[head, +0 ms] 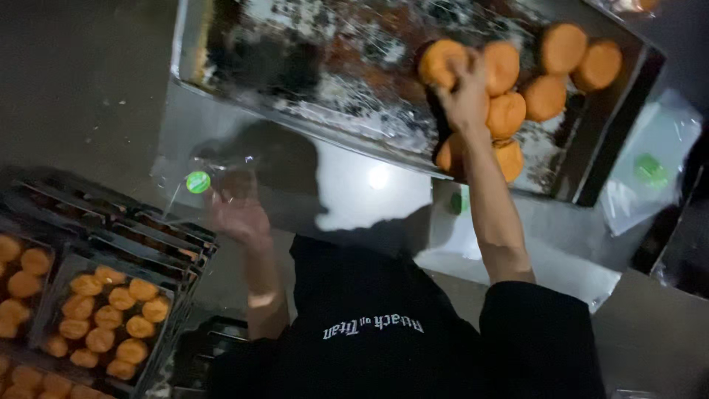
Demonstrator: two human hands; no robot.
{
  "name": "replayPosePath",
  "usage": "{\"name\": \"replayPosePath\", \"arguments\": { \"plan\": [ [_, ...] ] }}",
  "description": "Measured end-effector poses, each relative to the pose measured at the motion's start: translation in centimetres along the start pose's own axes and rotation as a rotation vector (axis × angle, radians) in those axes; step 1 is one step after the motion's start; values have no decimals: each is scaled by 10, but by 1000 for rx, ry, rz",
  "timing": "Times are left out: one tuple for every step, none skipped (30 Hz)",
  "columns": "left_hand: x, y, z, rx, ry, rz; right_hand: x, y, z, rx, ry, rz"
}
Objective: The person bags donuts by hand. They pick up donuts one at a time from a metal tray and place them into individual plastic bags, then set the bags on a metal work surface.
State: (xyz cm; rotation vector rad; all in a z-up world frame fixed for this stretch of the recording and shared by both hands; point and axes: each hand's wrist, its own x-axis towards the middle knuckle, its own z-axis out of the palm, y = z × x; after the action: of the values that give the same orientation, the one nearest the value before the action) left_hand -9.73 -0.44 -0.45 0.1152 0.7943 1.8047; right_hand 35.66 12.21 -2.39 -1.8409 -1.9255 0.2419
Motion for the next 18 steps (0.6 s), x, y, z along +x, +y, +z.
{"name": "replayPosePath", "arguments": {
  "plan": [
    [-9,-6,10,3,-8,-9,-15,-5,-16,0,8,8],
    [-16,-15,19,-61,143,-8,-27,-19,-26,37,28,7],
    [-26,-35,29,-140,293,2,-41,-36,-38,83,58,-15],
    [-40,-58,37,-152,285,-2,-63,-60,-48,149,103,-60],
    [-56,-85,42,-129,8,6,-89,-85,-59,204,148,-123],
    [-75,-113,47,-106,-268,28,-116,-108,-72,232,178,-188],
    [-103,-142,51,200,-249,75,-148,-128,-84,234,195,-222],
    [-131,-166,55,506,-229,124,-178,-140,-96,213,209,-238],
    [-151,-179,60,258,-260,-200,-198,-141,-106,193,228,-244],
    [-168,-189,67,6,-283,-521,-214,-137,-112,182,239,-228],
    [-186,-200,76,11,-295,-538,-230,-131,-117,213,285,-160],
    [-204,-213,84,54,-404,-443,-242,-122,-119,244,332,-93],
    [-222,-220,85,102,-503,-356,-248,-116,-116,238,332,-66],
    [-226,-230,85,111,-504,-382,-246,-108,-109,310,167,184],
    [-229,-242,81,113,-467,-467,-254,-100,-107,383,-17,423],
    [-237,-249,72,113,-431,-553,-276,-98,-110,383,-29,441],
    [-239,-249,63,118,-437,-547,-288,-97,-109,947,-10,451],
    [-238,-250,57,193,-454,-536,-297,-93,-105,1513,8,439]
  ]
}}
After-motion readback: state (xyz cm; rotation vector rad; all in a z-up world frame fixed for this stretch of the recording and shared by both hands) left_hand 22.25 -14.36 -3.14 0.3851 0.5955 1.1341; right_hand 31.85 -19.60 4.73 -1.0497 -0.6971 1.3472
